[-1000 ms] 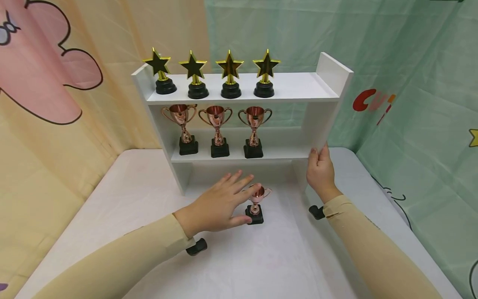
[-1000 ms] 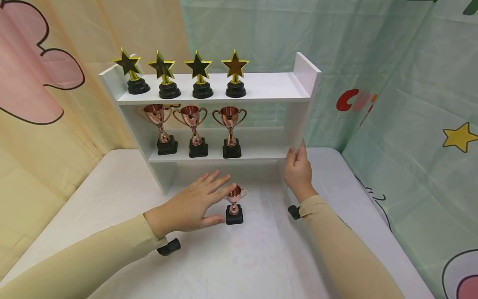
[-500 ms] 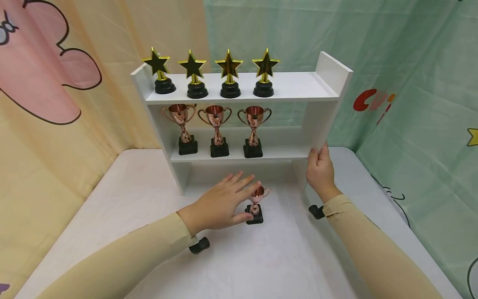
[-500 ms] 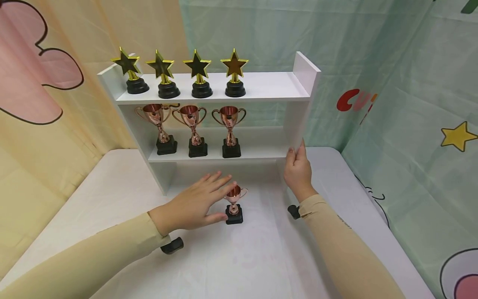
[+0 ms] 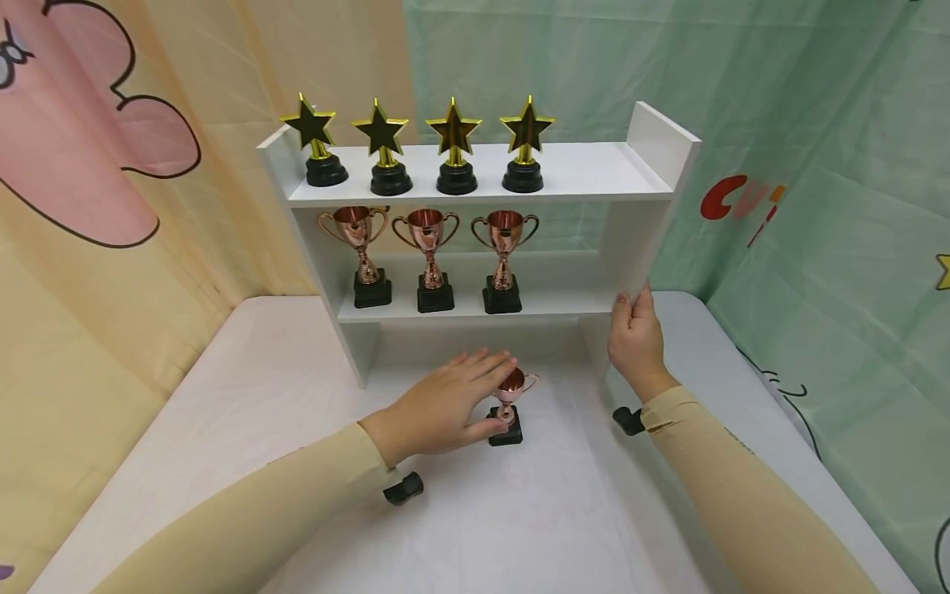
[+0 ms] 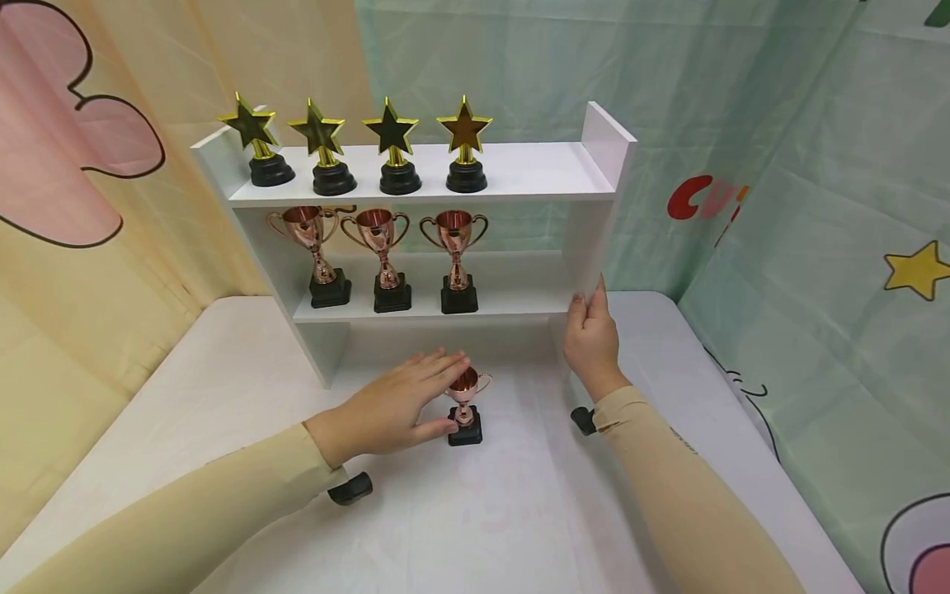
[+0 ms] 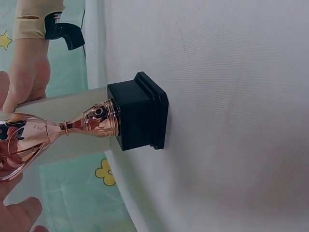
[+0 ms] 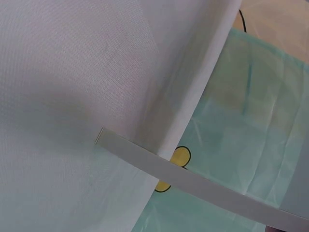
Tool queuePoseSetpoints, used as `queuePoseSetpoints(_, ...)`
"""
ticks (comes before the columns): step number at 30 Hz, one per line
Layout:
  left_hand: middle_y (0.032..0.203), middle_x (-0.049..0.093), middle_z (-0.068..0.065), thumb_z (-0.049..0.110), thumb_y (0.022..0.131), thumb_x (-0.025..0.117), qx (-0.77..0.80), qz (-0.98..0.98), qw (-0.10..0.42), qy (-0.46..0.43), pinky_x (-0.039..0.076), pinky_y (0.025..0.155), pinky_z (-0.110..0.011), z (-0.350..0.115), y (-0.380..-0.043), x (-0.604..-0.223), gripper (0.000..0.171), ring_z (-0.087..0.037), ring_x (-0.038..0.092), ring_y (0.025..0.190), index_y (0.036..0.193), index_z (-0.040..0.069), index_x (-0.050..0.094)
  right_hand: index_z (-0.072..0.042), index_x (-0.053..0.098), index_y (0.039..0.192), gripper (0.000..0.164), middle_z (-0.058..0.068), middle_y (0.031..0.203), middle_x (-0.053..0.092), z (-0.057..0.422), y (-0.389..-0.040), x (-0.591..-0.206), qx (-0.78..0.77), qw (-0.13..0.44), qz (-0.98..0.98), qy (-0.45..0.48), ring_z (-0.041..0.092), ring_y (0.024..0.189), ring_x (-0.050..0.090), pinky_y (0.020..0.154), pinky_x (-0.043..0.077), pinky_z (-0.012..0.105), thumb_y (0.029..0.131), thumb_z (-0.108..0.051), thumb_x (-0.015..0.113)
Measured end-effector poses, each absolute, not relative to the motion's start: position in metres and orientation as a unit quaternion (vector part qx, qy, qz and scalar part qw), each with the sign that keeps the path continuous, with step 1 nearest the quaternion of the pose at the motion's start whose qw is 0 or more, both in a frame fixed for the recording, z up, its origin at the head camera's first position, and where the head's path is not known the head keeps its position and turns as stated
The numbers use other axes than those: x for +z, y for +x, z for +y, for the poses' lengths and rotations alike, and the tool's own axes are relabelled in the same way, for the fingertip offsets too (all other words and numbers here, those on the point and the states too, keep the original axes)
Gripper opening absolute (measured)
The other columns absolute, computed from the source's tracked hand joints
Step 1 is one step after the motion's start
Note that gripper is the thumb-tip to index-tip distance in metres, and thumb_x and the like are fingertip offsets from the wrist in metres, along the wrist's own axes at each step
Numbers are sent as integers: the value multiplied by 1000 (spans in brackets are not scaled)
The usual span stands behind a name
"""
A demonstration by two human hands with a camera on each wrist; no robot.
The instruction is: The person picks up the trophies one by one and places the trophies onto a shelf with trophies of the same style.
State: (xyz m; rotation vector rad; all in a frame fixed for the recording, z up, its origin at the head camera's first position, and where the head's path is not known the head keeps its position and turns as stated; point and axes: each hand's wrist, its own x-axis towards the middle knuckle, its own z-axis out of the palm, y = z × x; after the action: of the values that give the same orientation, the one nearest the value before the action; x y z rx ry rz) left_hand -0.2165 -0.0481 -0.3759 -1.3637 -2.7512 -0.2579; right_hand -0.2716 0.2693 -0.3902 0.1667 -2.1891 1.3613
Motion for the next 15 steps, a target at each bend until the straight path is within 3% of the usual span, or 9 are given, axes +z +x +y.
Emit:
queuePoseSetpoints(7, 172, 34, -5, 52, 107, 55, -113, -897, 26, -426, 27, 129, -52, -47, -218, -378, 76, -31, 33, 159, 167, 12, 30, -16, 23, 168, 54, 20, 163, 42, 268, -270, -388, 508, 274, -814, 60, 33, 154, 37, 125, 30, 57, 115, -23, 34)
queuePoseSetpoints(15, 164, 49, -4, 44, 106, 62, -165, -889, 64, -423, 39, 123, -50, -44, -221, -387, 66, -22, 48, 151, 160, 12, 46, -16, 23, 168, 54, 19, 163, 42, 268, -271, -389, 503, 276, -817, 60, 32, 153, 38, 125, 31, 56, 115, -23, 34)
